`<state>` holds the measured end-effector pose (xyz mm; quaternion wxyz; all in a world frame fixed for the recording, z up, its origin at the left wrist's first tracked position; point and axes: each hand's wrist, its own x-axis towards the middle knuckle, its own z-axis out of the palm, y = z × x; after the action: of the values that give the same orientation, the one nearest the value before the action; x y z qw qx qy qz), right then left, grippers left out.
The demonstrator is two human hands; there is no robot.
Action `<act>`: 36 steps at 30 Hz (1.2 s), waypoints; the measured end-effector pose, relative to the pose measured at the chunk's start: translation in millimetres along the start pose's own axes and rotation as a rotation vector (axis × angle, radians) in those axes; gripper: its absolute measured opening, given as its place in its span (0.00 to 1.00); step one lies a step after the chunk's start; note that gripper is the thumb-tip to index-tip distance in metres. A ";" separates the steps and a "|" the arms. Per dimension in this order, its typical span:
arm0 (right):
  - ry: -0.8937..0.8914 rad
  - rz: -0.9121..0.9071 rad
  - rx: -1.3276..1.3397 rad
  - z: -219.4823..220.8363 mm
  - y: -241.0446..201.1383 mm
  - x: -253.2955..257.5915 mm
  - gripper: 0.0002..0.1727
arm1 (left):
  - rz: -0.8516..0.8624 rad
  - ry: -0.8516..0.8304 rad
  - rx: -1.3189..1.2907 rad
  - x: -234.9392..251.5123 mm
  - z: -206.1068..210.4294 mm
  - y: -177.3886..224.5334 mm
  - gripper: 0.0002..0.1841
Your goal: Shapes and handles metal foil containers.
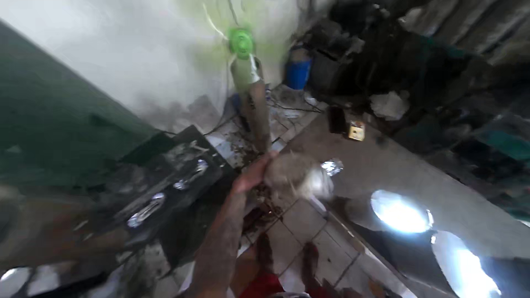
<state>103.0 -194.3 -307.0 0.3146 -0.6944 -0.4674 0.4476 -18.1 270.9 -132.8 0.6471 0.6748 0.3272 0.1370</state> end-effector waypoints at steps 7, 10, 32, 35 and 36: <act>0.219 0.031 -0.011 13.5 -109.0 142.5 0.14 | -0.034 0.422 0.513 -27.5 -102.1 -49.7 0.34; 0.267 -0.130 -0.040 24.8 -176.4 212.3 0.14 | -0.343 0.304 0.785 -77.5 -168.1 -95.0 0.34; -1.014 -0.694 -1.165 181.8 -448.5 365.7 0.26 | 0.131 -0.144 0.200 -319.7 -77.0 -74.2 0.23; -1.021 -0.610 -0.958 50.2 -505.3 336.2 0.24 | -0.025 -0.366 0.361 -307.6 -68.9 -52.2 0.14; -0.891 -0.548 -1.086 5.7 -541.9 314.2 0.23 | -0.103 -0.498 0.401 -297.0 -68.3 -43.8 0.16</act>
<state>-50.3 296.1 51.3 -0.1906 -0.3640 -0.8614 0.2986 -293.5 138.3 -95.7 0.5674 0.7842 0.2131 -0.1327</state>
